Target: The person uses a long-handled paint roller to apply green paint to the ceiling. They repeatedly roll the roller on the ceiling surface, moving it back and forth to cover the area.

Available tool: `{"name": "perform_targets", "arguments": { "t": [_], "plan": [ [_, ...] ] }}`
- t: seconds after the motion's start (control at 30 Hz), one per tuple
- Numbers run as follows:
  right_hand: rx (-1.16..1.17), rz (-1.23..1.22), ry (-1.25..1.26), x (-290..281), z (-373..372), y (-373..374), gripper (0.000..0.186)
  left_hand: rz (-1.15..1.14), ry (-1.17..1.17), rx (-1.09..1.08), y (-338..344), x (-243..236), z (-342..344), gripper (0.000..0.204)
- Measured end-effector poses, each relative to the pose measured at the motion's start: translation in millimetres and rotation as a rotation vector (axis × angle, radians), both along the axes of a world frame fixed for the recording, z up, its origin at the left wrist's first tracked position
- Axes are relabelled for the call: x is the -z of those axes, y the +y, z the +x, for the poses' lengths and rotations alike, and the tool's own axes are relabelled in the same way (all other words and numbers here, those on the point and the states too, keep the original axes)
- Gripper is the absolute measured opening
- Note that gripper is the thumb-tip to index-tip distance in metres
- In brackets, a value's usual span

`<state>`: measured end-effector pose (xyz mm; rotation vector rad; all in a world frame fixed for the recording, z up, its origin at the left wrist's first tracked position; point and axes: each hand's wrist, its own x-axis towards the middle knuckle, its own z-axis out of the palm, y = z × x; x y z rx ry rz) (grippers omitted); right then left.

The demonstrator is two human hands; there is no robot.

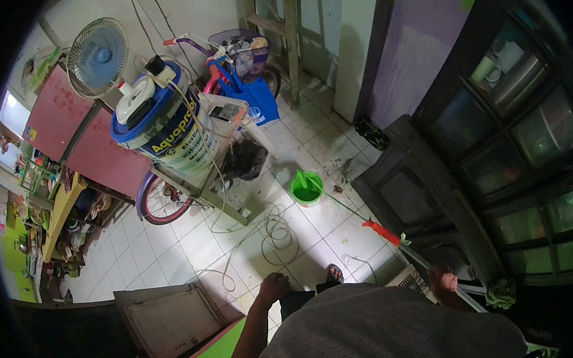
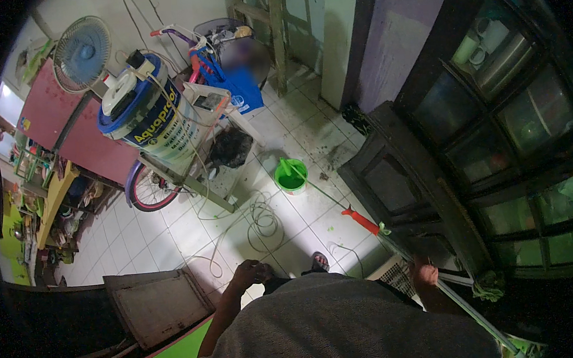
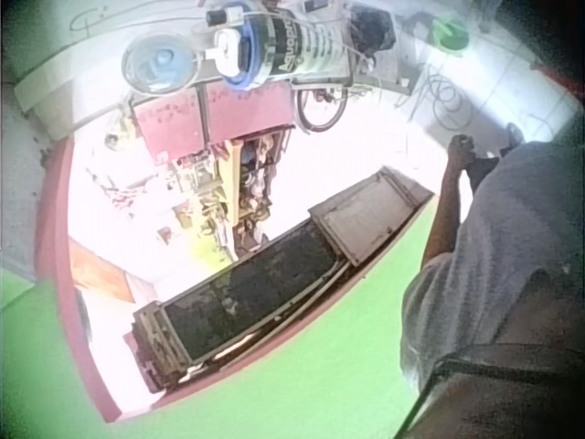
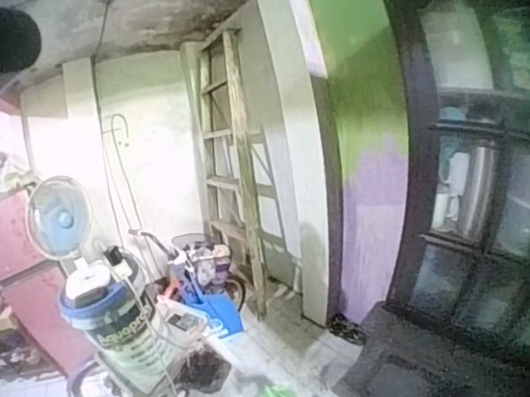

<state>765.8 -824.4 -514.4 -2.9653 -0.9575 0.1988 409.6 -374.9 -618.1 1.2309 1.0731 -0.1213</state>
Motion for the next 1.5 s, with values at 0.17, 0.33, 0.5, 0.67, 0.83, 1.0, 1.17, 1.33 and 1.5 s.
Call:
{"name": "perform_targets", "arguments": {
  "t": [0.17,0.33,0.5,0.67,0.83,1.0,1.17,1.33,1.5],
  "plan": [
    [0.016,-0.001,-0.02,21.5,-0.9,-13.9,0.031,0.209,-0.008,0.211,1.2,7.3,3.3,0.049],
    [0.1,-0.253,0.131,38.7,3.1,-18.3,0.038,0.061,0.084,0.092,2.1,-35.7,18.6,0.055],
    [0.123,-0.33,0.169,51.5,1.5,-25.3,0.044,0.069,0.089,0.083,-0.7,-41.0,18.9,0.055],
    [0.171,-0.315,0.195,53.9,-2.4,-22.9,0.038,0.069,0.08,0.07,-5.1,-40.8,18.9,0.053],
    [0.158,-0.344,0.253,36.3,-5.8,-15.3,0.041,0.083,0.091,0.087,-4.1,-16.9,16.9,0.052],
    [0.165,-0.387,0.252,27.3,-10.3,-7.3,0.041,0.116,0.08,0.117,-2.9,-3.8,12.5,0.053],
    [0.158,-0.424,0.264,34.4,-10.9,-15.2,0.041,0.131,0.075,0.132,-3.8,-20.4,19.3,0.056],
    [0.113,-0.33,0.179,42.2,-10.4,-20.7,0.039,0.186,0.062,0.204,-1.1,-42.1,27.8,0.057],
    [0.166,-0.245,0.292,24.6,-11.2,-7.9,0.039,0.071,0.075,0.121,-2.5,-42.9,28.6,0.057]
  ]
}}
